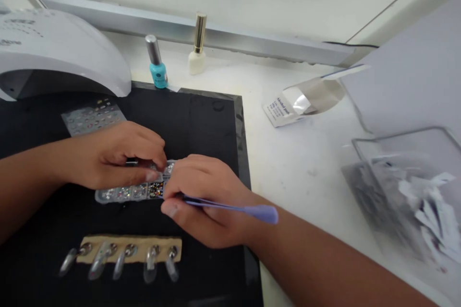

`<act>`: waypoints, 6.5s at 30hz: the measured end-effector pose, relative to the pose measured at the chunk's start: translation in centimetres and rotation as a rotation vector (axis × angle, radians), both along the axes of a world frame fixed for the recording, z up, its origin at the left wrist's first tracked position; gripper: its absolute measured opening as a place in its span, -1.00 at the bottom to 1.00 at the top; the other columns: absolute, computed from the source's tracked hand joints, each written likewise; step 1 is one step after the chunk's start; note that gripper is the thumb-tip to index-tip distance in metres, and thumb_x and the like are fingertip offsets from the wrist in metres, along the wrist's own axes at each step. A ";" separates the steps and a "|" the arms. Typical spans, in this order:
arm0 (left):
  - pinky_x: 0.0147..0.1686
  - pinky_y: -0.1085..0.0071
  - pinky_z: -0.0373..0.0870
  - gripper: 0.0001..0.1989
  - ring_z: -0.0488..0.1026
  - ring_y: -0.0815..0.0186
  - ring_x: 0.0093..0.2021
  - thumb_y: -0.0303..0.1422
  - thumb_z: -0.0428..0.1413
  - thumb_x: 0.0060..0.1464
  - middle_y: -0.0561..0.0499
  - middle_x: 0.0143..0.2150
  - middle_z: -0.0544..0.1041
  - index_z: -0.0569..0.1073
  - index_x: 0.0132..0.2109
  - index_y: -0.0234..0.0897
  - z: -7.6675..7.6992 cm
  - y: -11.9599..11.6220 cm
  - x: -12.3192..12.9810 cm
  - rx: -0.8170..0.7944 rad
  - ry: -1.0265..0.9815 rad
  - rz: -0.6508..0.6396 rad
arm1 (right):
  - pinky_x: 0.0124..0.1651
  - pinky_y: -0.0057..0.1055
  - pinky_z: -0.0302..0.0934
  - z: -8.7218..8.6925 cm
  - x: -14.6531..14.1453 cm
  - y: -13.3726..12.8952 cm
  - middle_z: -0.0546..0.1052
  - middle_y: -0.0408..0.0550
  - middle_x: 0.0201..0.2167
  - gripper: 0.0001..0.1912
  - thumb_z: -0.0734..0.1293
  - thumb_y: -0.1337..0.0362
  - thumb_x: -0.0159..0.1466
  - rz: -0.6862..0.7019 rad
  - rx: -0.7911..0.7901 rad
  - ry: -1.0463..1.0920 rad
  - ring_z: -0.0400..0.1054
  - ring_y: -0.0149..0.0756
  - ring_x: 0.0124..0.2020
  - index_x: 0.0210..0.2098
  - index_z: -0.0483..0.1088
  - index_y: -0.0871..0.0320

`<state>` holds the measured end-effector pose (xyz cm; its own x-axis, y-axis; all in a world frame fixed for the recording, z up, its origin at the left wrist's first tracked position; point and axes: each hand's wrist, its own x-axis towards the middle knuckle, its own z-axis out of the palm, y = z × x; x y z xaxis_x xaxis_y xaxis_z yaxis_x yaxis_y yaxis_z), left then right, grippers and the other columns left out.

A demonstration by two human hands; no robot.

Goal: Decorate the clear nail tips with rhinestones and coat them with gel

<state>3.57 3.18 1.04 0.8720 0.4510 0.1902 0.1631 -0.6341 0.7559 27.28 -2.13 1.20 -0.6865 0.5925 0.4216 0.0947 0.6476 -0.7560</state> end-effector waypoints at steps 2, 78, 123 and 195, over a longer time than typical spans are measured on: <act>-0.38 0.46 0.23 -0.86 0.39 0.42 -0.40 -0.44 0.09 0.27 0.09 -0.41 0.47 0.53 -0.26 -0.27 0.0 0.1 0.0 -0.014 -0.008 -0.005 | -0.23 -0.38 0.30 0.1 0.0 0.0 0.47 -0.11 -0.42 -0.90 0.27 0.37 0.41 -0.006 -0.011 -0.013 0.36 -0.35 -0.35 -0.27 0.35 0.16; -0.41 0.46 0.15 -0.86 0.37 0.43 -0.40 -0.31 0.21 0.18 0.13 -0.44 0.45 0.57 -0.33 -0.26 0.9 0.3 0.1 -0.091 0.130 0.041 | -0.38 -0.28 0.31 0.5 -0.8 0.6 0.44 -0.06 -0.53 -0.79 0.36 0.23 0.38 -0.066 -0.524 0.301 0.38 -0.26 -0.47 -0.37 0.49 0.17; -0.47 0.39 -0.01 -0.90 0.33 0.32 -0.46 -0.30 0.25 0.04 0.12 -0.45 0.41 0.48 -0.34 -0.17 2.1 -2.3 1.3 0.196 0.361 0.162 | -0.27 -0.37 0.30 -0.4 0.2 1.4 0.40 -0.16 -0.52 -0.70 0.36 0.19 0.43 0.070 -0.524 0.228 0.33 -0.41 -0.46 -0.39 0.45 0.23; -0.05 0.48 0.42 -0.87 0.51 0.39 -0.14 -0.53 0.05 0.35 0.04 -0.22 0.59 0.49 -0.12 -0.31 0.0 -3.5 -5.4 0.076 -0.056 0.227 | -0.28 -0.50 0.28 1.2 -5.3 0.7 0.45 -0.17 -0.46 -0.86 0.26 0.40 0.38 0.034 0.015 -0.024 0.33 -0.46 -0.41 -0.33 0.37 0.20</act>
